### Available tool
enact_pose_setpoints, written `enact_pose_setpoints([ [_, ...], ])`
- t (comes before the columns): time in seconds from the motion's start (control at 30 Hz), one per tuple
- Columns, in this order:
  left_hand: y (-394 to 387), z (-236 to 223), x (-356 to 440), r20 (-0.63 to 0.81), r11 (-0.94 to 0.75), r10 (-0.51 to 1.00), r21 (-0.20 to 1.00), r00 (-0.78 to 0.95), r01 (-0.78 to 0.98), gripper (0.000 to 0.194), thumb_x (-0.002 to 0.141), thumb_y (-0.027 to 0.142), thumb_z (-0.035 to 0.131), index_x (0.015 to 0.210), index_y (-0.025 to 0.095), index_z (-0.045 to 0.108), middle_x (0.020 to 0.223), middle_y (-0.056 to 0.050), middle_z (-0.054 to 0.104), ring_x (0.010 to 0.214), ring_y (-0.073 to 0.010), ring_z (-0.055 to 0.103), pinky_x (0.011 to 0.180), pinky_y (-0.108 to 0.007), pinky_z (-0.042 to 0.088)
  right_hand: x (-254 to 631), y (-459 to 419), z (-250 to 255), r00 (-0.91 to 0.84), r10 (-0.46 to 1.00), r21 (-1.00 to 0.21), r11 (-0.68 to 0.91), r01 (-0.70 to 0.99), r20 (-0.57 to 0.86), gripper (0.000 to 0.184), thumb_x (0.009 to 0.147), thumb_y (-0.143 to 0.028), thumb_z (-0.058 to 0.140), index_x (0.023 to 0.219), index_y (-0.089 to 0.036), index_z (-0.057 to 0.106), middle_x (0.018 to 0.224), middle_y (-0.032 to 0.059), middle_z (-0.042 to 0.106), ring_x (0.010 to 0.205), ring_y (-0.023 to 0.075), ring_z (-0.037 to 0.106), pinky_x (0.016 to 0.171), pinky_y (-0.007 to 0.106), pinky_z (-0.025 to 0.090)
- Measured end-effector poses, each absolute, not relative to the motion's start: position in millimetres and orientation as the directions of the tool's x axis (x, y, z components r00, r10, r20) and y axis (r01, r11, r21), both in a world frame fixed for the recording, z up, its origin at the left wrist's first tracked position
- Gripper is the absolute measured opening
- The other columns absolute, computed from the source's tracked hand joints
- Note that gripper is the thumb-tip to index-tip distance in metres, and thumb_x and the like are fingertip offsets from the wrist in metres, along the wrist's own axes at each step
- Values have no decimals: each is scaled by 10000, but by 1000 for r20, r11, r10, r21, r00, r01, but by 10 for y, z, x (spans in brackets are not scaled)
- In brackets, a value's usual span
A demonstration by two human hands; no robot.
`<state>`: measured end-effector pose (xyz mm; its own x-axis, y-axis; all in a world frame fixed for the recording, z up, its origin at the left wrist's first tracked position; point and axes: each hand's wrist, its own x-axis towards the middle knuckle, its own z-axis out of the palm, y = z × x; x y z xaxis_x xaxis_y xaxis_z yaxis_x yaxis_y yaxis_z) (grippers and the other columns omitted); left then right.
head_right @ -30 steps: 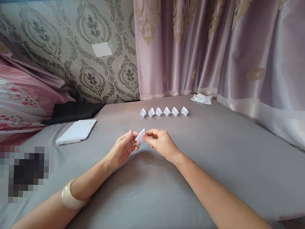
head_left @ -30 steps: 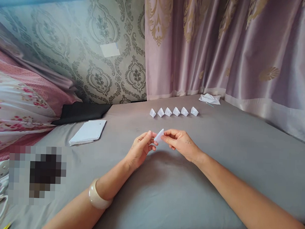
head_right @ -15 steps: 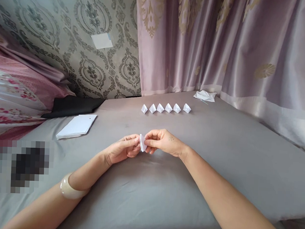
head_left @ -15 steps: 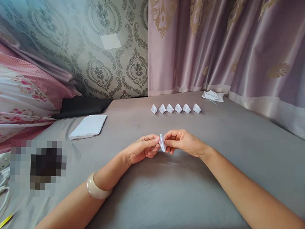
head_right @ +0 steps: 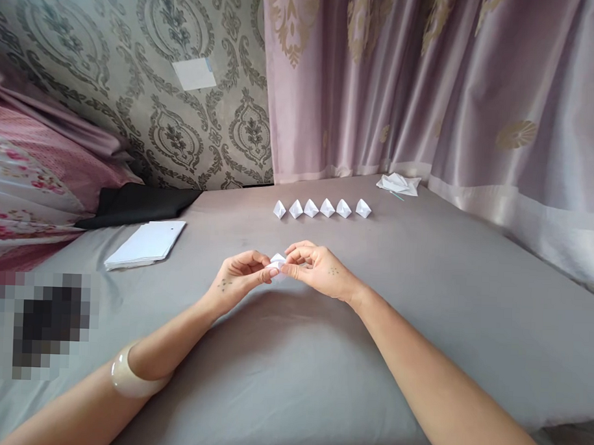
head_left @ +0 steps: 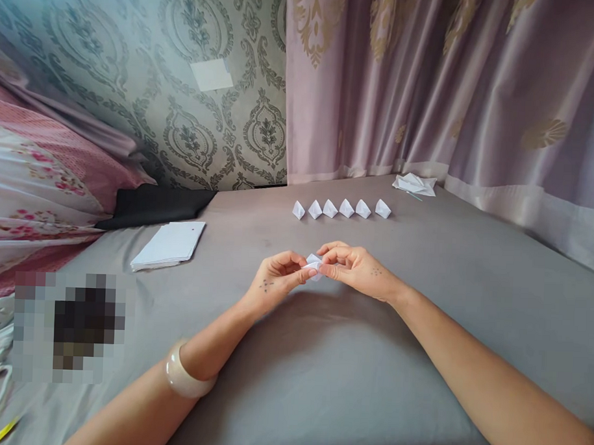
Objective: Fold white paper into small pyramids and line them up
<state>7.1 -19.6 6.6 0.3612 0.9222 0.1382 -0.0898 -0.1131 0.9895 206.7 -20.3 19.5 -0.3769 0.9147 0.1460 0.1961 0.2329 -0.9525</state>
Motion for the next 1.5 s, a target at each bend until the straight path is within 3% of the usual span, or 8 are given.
enact_pose_setpoints([
  [0.23,-227,34,130,251,-222,953,960,169,-173,219,683,274,800,758,172,621,800,-8,689,761,-138,625,735,-265,489,1907,-253,91,-187,915,-913,384,136,357,202,794,-410,676,774,-209,679,961,50,676,849,176,643,795,325,527],
  [0.43,-238,52,121,214,-180,961,965,174,-192,352,728,267,774,1035,197,616,877,-37,742,825,-163,666,797,-292,504,1828,-283,92,-126,940,-943,327,65,317,279,802,-359,683,1026,-238,571,863,6,682,823,158,655,808,325,526],
  [0.6,-232,86,115,139,-114,969,985,205,-129,248,737,332,757,906,158,703,855,-36,717,777,-146,632,784,-286,505,1835,-280,64,-140,938,-938,331,103,316,280,817,-330,662,1060,-242,555,836,-7,678,824,151,652,836,330,509],
  [0.9,-186,57,99,104,-95,975,994,195,-57,275,768,399,711,750,132,650,675,-9,635,647,-111,570,649,-233,459,1819,-303,75,-309,950,-993,-12,119,-49,361,831,-518,600,845,-167,685,770,42,682,685,135,631,641,281,526],
  [1.23,-194,14,123,-79,100,943,994,322,-47,356,778,494,673,832,175,523,575,25,601,493,-79,536,459,-175,360,1764,-307,41,-268,947,-982,-146,124,-175,438,792,-585,617,713,-155,644,686,38,646,580,109,580,519,237,476],
  [1.33,-167,13,123,-179,228,939,964,295,-140,324,722,411,741,751,169,527,515,48,533,446,-52,481,440,-160,309,1783,-325,21,-219,976,-940,66,336,-10,378,875,-527,530,789,-182,656,731,48,661,625,139,597,569,276,491],
  [1.43,-132,9,104,-294,352,919,911,262,-213,306,676,324,778,699,170,514,469,60,484,406,-39,437,426,-157,274,1809,-345,2,-192,905,-732,421,536,380,208,898,-385,535,953,-225,655,899,58,667,736,164,612,637,295,492],
  [1.5,-114,3,90,-336,400,904,883,265,-244,290,670,287,775,690,169,511,454,55,480,391,-35,410,418,-156,258,1813,-356,-12,-282,821,-605,561,565,497,188,884,-303,559,1048,-254,637,1010,60,647,797,169,618,643,290,492],
])
